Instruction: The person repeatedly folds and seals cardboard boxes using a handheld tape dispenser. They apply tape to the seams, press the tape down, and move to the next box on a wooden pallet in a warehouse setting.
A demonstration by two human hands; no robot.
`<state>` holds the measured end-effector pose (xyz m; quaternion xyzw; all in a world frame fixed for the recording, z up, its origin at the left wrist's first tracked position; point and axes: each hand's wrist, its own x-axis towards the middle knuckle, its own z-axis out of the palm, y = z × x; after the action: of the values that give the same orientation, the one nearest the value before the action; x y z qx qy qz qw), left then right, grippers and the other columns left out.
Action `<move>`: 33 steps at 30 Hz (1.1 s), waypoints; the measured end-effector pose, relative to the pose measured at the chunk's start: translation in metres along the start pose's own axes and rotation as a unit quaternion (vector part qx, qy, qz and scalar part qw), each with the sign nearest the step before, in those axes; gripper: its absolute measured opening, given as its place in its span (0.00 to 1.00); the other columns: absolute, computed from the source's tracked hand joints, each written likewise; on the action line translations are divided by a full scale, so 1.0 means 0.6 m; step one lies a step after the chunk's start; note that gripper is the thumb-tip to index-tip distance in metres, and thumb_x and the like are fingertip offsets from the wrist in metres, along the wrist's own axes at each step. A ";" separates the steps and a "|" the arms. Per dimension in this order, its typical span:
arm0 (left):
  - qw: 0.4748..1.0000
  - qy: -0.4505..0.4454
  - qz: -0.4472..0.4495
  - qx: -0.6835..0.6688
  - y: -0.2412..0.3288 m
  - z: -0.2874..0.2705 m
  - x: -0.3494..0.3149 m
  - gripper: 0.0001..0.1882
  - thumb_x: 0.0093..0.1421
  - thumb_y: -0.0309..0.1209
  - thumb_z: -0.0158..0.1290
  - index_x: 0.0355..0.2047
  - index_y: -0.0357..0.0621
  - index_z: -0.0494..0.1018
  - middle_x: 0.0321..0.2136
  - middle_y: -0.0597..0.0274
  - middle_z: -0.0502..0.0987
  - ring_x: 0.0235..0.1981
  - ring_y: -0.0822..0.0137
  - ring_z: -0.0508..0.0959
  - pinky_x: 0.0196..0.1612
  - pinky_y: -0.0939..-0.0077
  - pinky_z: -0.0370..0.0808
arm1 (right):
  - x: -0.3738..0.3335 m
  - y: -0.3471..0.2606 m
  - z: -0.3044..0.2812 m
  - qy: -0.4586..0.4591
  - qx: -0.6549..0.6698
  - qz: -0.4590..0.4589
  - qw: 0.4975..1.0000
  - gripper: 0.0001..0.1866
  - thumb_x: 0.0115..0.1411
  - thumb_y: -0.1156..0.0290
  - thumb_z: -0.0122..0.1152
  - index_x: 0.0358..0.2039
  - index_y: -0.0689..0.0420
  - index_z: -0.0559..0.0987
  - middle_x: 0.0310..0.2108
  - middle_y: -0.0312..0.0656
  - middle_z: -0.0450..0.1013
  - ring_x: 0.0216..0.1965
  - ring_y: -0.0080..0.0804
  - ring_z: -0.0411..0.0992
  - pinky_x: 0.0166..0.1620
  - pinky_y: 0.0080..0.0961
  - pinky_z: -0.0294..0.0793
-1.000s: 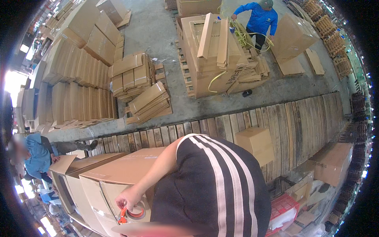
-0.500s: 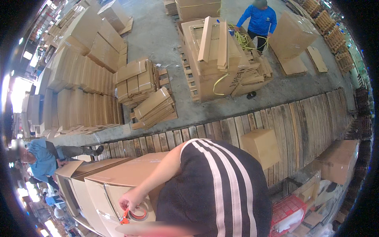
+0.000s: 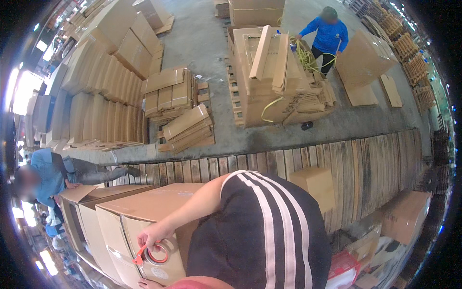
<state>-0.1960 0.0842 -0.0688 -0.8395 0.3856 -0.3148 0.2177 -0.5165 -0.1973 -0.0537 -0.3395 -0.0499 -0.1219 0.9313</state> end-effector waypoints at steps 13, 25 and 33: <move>1.000 -0.010 0.007 0.029 -0.038 -0.013 -0.020 0.25 0.76 0.41 0.44 0.68 0.46 0.74 0.63 0.48 0.79 0.60 0.49 0.82 0.61 0.46 0.78 | -0.032 -0.006 0.011 -0.015 0.042 0.013 0.999 0.28 0.54 0.83 0.70 0.57 0.63 0.76 0.45 0.44 0.79 0.40 0.27 0.78 0.37 0.24 0.80; 1.000 -0.016 -0.018 -0.020 -0.024 0.003 -0.009 0.25 0.76 0.40 0.44 0.67 0.45 0.75 0.62 0.47 0.79 0.60 0.49 0.82 0.61 0.47 0.79 | -0.032 0.005 0.009 -0.020 -0.084 -0.022 0.996 0.28 0.56 0.82 0.72 0.58 0.63 0.75 0.52 0.45 0.76 0.47 0.29 0.78 0.38 0.25 0.83; 0.999 -0.027 -0.026 -0.034 -0.031 0.013 -0.011 0.25 0.76 0.40 0.44 0.67 0.45 0.75 0.62 0.47 0.79 0.59 0.49 0.82 0.61 0.48 0.79 | -0.042 -0.002 0.017 -0.011 -0.044 -0.035 0.998 0.28 0.54 0.82 0.71 0.56 0.65 0.75 0.47 0.46 0.78 0.42 0.31 0.79 0.37 0.27 0.84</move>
<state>-0.1847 0.1017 -0.0656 -0.8646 0.3677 -0.2843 0.1911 -0.5410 -0.1868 -0.0498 -0.3793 -0.0667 -0.1524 0.9102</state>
